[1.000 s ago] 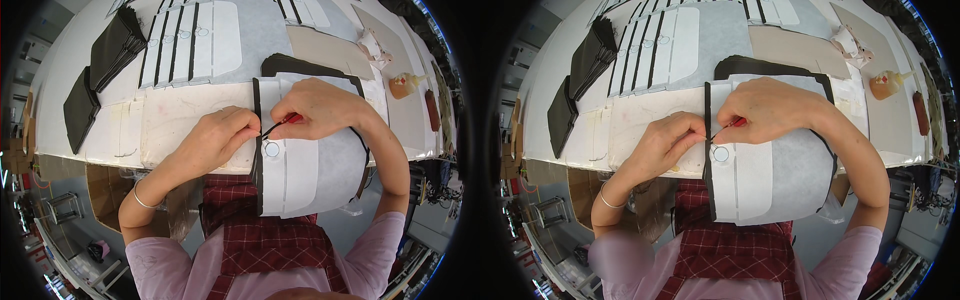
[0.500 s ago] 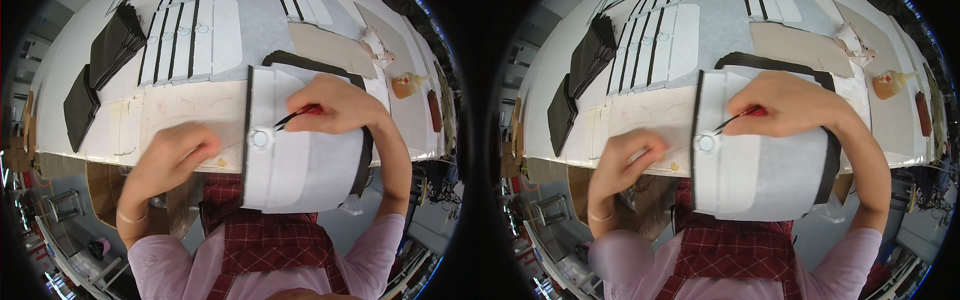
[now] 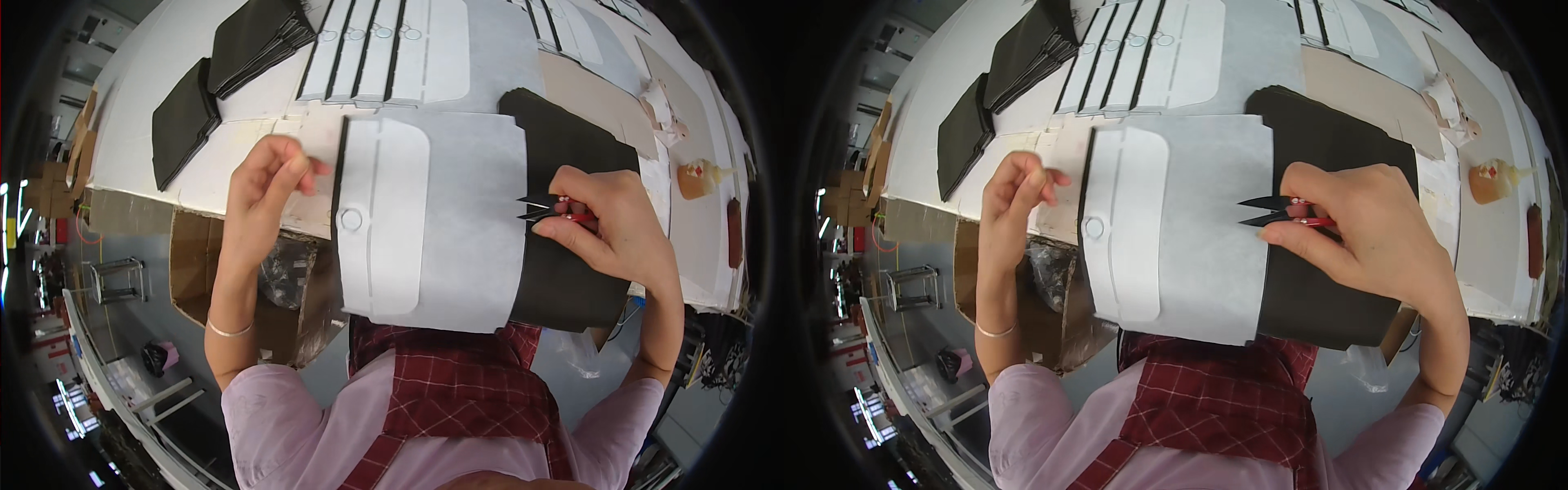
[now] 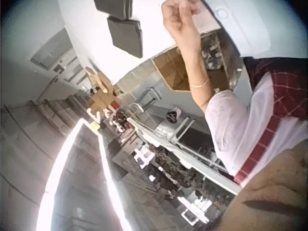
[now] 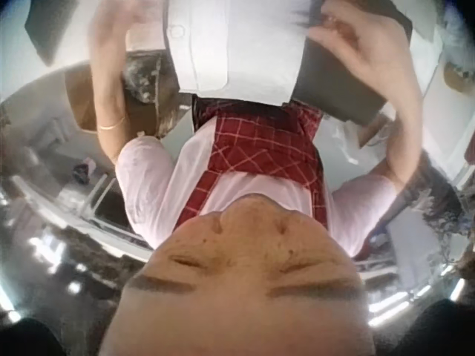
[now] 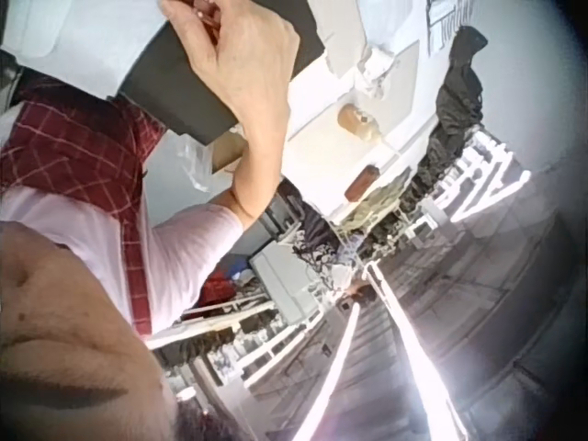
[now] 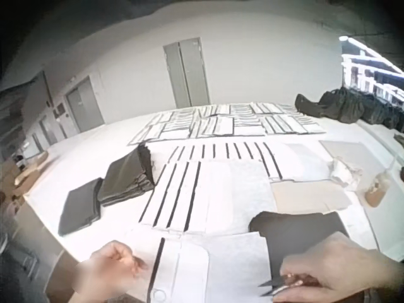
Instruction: The person applies glue to marked spots on white templates and then uses tweezers to place small circular components onto the glue. They handle dark fabric pieces and white templates, repeatedly flipping and aligning them on a workbench.
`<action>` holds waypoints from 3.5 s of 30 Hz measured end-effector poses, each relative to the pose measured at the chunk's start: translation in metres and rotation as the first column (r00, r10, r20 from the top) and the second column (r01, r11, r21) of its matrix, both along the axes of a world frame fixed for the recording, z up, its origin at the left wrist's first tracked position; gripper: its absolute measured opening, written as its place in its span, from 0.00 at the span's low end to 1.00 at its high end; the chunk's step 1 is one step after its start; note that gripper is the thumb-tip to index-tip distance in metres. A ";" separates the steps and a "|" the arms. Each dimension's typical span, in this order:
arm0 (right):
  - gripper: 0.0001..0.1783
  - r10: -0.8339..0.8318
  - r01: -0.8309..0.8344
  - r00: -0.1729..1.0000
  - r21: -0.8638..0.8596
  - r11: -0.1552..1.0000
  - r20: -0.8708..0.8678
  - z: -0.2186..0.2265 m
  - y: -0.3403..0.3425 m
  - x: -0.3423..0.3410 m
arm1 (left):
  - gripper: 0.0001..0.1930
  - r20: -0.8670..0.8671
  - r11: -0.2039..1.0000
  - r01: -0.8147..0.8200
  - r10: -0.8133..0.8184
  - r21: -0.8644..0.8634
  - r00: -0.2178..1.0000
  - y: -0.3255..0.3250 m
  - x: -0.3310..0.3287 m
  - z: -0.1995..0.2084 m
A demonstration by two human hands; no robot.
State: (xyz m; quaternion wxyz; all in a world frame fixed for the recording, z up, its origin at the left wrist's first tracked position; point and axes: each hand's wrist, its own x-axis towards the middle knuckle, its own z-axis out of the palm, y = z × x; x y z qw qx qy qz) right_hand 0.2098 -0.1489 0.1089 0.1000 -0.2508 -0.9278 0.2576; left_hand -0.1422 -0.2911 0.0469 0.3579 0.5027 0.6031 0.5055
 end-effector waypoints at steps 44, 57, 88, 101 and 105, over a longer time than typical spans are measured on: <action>0.18 0.245 -0.245 0.969 -0.112 0.963 -0.014 -0.011 0.012 -0.127 | 0.10 -0.992 0.939 -0.341 0.000 -0.044 0.127 -0.091 -0.041 0.027; 0.19 -0.293 0.146 0.926 -0.491 0.859 -0.237 0.009 0.025 -0.030 | 0.20 0.409 0.862 0.315 -0.141 -0.396 0.901 -0.018 0.038 0.051; 0.15 -0.725 0.217 0.528 -0.755 0.619 -0.443 -0.039 0.062 0.097 | 0.24 -0.805 0.994 -0.077 -0.021 -0.083 0.593 0.189 0.069 -0.024; 0.13 -0.746 0.259 0.465 -0.732 0.630 -0.477 -0.033 0.020 0.156 | 0.26 -0.848 0.963 -0.046 -0.211 -0.266 0.485 0.198 0.056 -0.001; 0.17 -0.765 0.675 0.547 -0.360 0.644 -0.341 -0.020 -0.019 0.194 | 0.21 -0.989 0.996 -0.083 -0.020 -0.032 0.145 0.186 0.070 0.001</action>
